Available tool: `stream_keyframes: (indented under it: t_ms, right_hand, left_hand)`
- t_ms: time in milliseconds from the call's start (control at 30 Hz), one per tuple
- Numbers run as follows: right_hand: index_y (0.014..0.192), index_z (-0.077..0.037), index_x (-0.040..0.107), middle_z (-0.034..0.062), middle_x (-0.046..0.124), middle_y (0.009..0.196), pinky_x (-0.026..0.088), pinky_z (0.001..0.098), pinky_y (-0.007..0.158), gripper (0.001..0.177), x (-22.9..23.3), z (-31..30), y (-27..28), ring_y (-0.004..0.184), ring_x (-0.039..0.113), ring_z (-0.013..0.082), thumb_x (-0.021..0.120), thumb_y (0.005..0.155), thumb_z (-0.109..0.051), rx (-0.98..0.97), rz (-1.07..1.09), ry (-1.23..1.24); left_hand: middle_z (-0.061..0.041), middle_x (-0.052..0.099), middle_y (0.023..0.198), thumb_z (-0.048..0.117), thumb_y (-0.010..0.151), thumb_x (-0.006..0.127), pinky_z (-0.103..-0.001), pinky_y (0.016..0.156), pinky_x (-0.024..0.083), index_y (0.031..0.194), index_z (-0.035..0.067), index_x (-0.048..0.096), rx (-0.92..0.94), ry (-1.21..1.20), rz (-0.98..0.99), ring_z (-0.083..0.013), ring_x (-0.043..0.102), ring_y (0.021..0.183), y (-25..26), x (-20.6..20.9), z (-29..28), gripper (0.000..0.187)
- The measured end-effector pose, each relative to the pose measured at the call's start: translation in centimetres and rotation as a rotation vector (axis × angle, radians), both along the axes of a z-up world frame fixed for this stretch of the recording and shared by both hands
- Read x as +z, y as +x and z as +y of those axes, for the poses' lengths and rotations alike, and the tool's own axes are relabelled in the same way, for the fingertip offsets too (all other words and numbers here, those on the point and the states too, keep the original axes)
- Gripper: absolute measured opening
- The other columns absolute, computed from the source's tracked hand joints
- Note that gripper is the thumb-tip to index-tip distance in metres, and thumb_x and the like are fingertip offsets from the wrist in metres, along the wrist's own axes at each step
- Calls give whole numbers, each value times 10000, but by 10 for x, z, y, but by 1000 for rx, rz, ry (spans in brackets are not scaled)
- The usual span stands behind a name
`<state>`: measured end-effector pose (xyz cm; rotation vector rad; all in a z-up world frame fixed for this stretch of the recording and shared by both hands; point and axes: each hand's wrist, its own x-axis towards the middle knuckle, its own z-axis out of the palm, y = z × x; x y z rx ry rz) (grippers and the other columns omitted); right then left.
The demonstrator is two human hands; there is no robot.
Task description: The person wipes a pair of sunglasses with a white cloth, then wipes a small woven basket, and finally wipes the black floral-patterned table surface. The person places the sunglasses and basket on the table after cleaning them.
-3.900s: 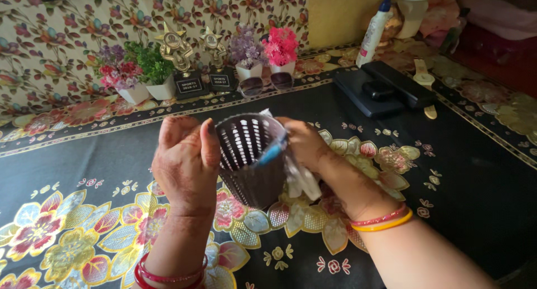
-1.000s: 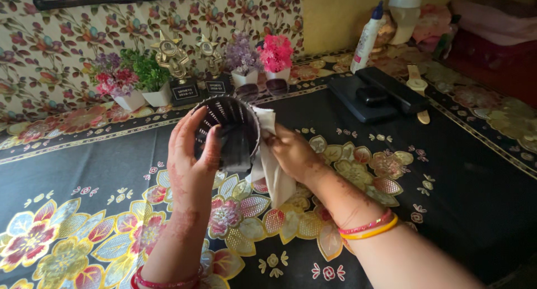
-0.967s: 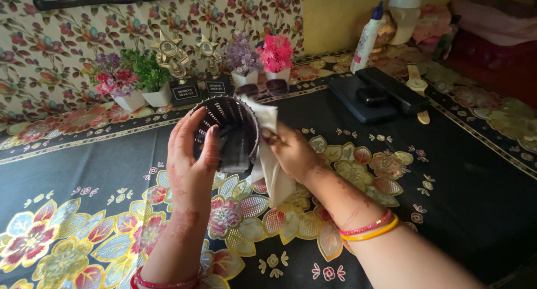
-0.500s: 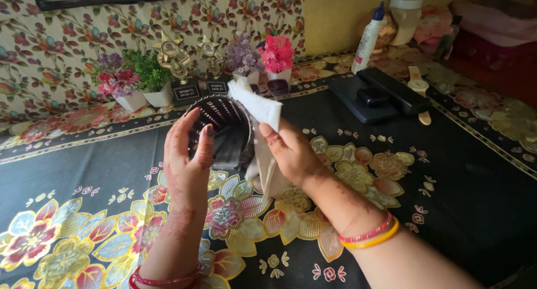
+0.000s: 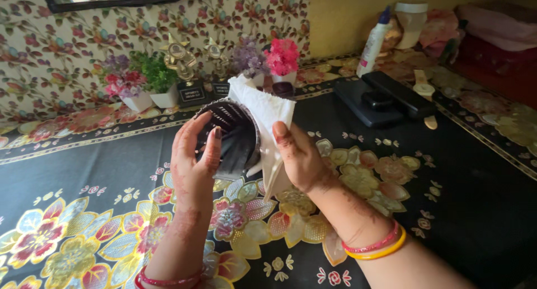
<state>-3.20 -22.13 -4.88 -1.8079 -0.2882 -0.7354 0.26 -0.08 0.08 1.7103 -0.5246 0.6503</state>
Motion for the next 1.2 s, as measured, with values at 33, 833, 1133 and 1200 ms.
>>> stream_keyframes:
  t_ms: [33, 833, 1133, 1200]
  right_hand:
    - [1296, -66, 657, 84, 718, 1046, 528, 305, 843, 478, -2, 0, 4, 940, 642, 154, 437, 1093, -439, -34, 75, 1]
    - [1268, -135, 654, 152, 742, 1130, 548, 415, 900, 477, 11, 8, 9, 1069, 714, 331, 469, 1019, -497, -279, 262, -281]
    - [1228, -122, 675, 165, 744, 1130, 548, 426, 903, 457, 6, 4, 15, 1072, 714, 340, 511, 1014, -491, -330, 331, -331]
    - [1206, -112, 687, 160, 760, 1107, 560, 423, 905, 459, 10, 7, 12, 1047, 739, 324, 533, 1005, -495, -321, 415, -321]
  left_hand:
    - [-128, 618, 1409, 297, 966, 707, -372, 1071, 474, 1340, 125, 673, -5, -7, 3, -263, 573, 1343, -1, -1, 1, 413]
    - [-128, 614, 1446, 411, 1040, 613, -340, 1137, 436, 1363, 31, 650, 145, -248, 75, -248, 593, 1344, 14, -6, 5, 501]
    - [-257, 363, 1610, 498, 960, 677, -421, 1227, 241, 1523, -17, 456, 298, -207, 77, -364, 321, 1518, 35, -15, 12, 794]
    - [-272, 341, 1618, 483, 969, 683, -431, 1224, 245, 1532, -16, 443, 271, -210, 39, -381, 315, 1517, 35, -18, 9, 790]
